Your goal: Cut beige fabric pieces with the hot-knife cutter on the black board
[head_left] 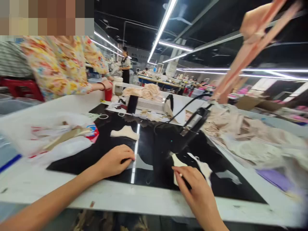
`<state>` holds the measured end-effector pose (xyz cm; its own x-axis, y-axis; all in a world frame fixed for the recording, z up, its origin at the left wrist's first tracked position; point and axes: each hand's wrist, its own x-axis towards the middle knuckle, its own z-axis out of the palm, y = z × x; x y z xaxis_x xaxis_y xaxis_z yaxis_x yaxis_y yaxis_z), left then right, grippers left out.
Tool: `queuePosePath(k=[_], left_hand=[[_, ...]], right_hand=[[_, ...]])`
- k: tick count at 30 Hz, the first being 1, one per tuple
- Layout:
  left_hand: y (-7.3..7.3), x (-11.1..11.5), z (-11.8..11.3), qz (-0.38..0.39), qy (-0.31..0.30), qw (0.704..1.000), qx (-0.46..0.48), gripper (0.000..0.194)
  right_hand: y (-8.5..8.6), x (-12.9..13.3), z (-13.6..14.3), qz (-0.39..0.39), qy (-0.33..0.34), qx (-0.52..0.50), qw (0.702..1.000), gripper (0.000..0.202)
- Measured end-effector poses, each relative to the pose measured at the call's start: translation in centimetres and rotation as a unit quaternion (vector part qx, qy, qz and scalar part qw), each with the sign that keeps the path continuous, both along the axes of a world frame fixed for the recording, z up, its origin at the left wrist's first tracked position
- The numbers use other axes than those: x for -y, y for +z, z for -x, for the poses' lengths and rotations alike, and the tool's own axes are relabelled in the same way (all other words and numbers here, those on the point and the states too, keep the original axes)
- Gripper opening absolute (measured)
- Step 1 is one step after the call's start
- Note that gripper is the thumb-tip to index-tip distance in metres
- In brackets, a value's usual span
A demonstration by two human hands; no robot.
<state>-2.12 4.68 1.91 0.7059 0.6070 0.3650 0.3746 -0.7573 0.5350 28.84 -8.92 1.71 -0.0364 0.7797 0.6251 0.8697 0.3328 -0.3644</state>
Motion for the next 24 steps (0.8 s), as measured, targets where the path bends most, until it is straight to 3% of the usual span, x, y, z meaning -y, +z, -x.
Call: queuePosePath(k=[4,8,11,19,24], left_hand=[[-0.9,-0.9,0.2,-0.046,0.000,0.999,0.021,0.027],[-1.3,-1.2,0.5,-0.078,0.010,0.996,0.034,0.028],[-1.4,-1.3,0.6,-0.103,0.017,0.994,0.039,0.027],[-1.4,-1.2,0.7,-0.133,0.022,0.990,0.035,0.027],[-1.4,-1.1,0.6,-0.136,0.020,0.990,0.039,0.028]], right_hand=[[1.2,1.8,-6.9,0.022,-0.198,-0.043,0.979,0.035],[0.7,2.6,-11.2,0.044,-0.262,-0.046,0.963,0.047],[-0.2,1.5,-11.9,0.061,-0.256,-0.037,0.964,0.047],[-1.3,-4.8,-12.1,0.118,-0.284,0.020,0.951,0.029],[-1.5,-6.2,-12.3,0.166,-0.308,0.015,0.937,0.023]])
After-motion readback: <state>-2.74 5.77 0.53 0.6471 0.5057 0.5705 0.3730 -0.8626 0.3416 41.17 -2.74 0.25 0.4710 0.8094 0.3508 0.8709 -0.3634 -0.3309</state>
